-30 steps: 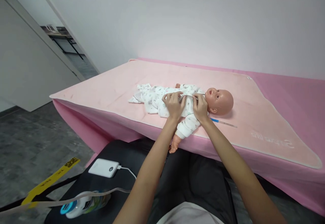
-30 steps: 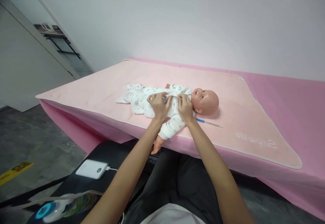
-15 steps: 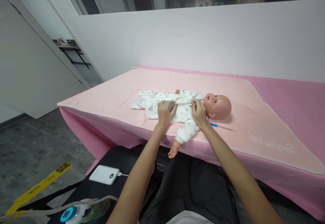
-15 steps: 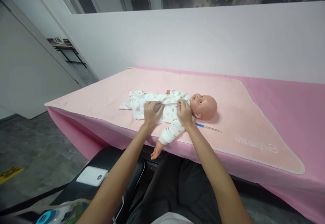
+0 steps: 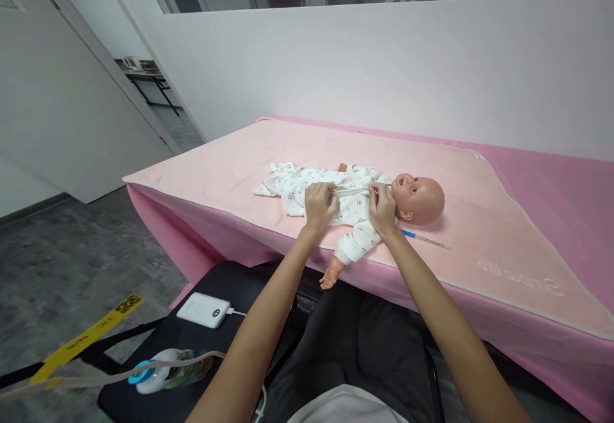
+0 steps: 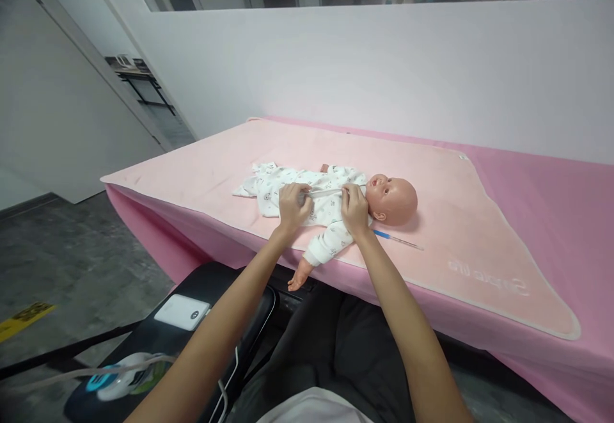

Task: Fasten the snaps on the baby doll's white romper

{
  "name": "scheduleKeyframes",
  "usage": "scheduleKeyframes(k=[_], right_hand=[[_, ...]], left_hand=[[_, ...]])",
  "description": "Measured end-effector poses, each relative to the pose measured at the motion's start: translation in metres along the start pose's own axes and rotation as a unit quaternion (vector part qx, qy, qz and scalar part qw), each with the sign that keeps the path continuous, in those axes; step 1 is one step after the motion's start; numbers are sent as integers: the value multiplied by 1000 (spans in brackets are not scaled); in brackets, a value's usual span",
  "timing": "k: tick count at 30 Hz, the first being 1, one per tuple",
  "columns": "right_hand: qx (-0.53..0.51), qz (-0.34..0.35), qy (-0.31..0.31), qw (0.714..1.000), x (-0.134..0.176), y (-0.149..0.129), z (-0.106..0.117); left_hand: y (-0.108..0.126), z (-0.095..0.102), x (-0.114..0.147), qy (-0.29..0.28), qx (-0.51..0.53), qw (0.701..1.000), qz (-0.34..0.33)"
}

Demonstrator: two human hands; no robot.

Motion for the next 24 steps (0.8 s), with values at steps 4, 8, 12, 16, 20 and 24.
scheduleKeyframes(k=[4,8,12,16,20,24], right_hand=[[-6,-7,-4,1000,0,1,-1],[-4,-3,-4,1000,0,0,-1],[2,1,-5,1000,0,-1,-2],[9,-3,-12,1000,-1,-1,-3],[13,-4,-18,1000,-2,-1,-4],[10,-8,-15,1000,-2,0,-3]], left_hand=[[0,0,1,-1,20,1000,-2],[1,-1,2,-18,4,1000,3],[0,-1,0,-20,-26,999,15],[-4,-2,-2,-17,-21,999,33],[-7,-3,-4,-24,-3,998,52],[-8,-1,-3,-23,22,998,51]])
Point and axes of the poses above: each hand's wrist, its own x-axis away from the middle knuckle, its own z-axis out of the back of the hand, y = z × x, the point moved 7 cm from there along -x, towards the middle knuckle, and after that the axes turned 13 degrees about -y, right-handed, at the moved point
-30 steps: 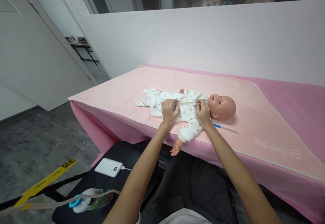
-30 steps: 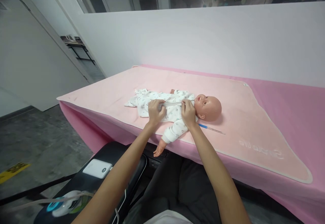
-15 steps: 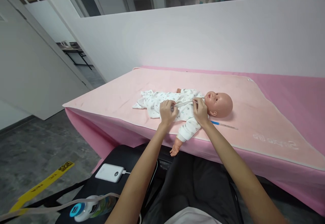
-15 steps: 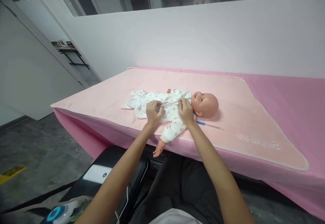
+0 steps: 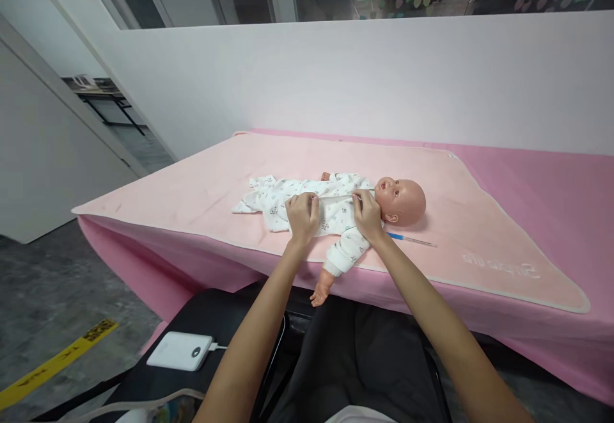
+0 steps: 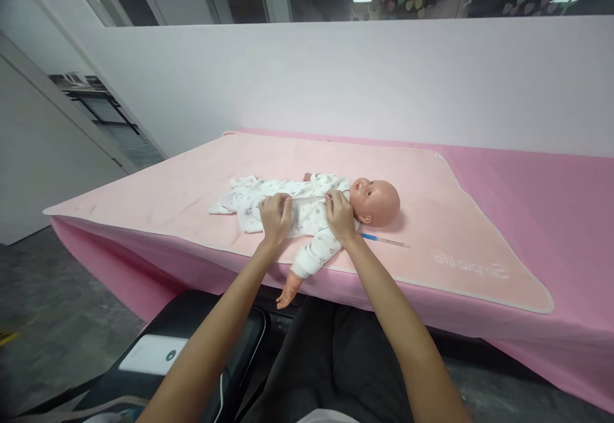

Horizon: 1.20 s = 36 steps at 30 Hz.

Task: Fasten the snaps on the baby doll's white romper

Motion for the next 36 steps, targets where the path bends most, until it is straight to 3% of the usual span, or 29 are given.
scheduleKeyframes(k=[16,26,36], right_hand=[[-6,3,1,1000,0,1,1],[-6,0,1,1000,1,1,1],[-7,3,-1,1000,1,2,0]], left_hand=[[0,2,1,11,-7,1000,22],[4,0,1,6,-33,999,-3],[-1,1,1,9,1,1000,24]])
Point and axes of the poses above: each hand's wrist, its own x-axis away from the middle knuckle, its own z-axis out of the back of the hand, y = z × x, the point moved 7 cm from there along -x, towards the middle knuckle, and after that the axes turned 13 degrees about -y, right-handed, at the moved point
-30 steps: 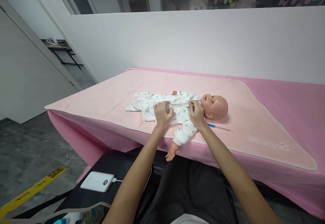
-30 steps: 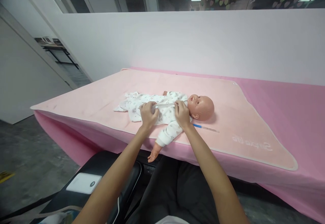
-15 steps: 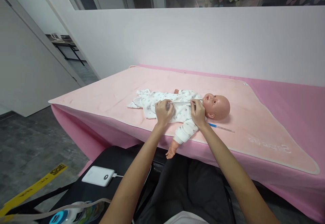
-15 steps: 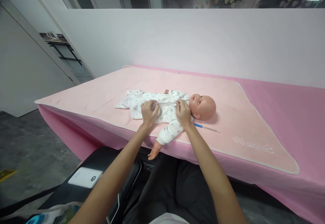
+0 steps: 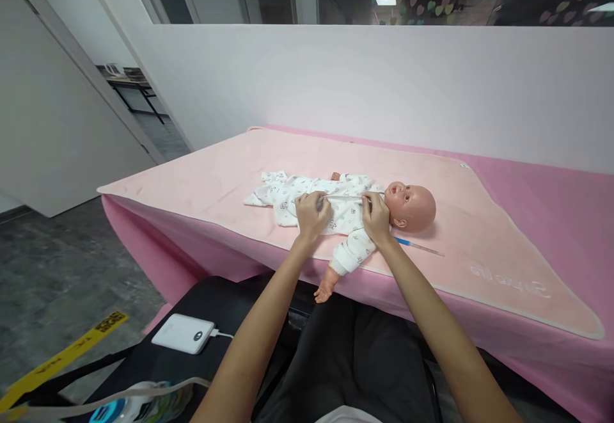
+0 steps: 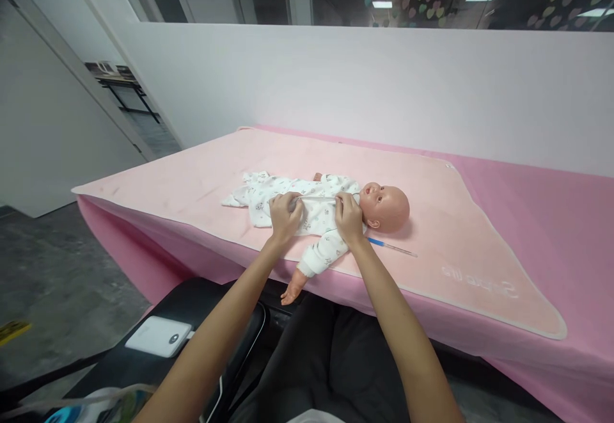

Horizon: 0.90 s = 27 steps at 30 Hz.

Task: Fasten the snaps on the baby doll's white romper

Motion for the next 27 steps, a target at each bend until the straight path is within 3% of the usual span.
scheduleKeyframes(k=[21,27], right_hand=[[8,-3,4,1000,0,0,1],[35,-10,-6,999,1,1,-2]], left_hand=[[-2,0,0,15,10,1000,-5],[-13,9,4,86,-30,992,87]])
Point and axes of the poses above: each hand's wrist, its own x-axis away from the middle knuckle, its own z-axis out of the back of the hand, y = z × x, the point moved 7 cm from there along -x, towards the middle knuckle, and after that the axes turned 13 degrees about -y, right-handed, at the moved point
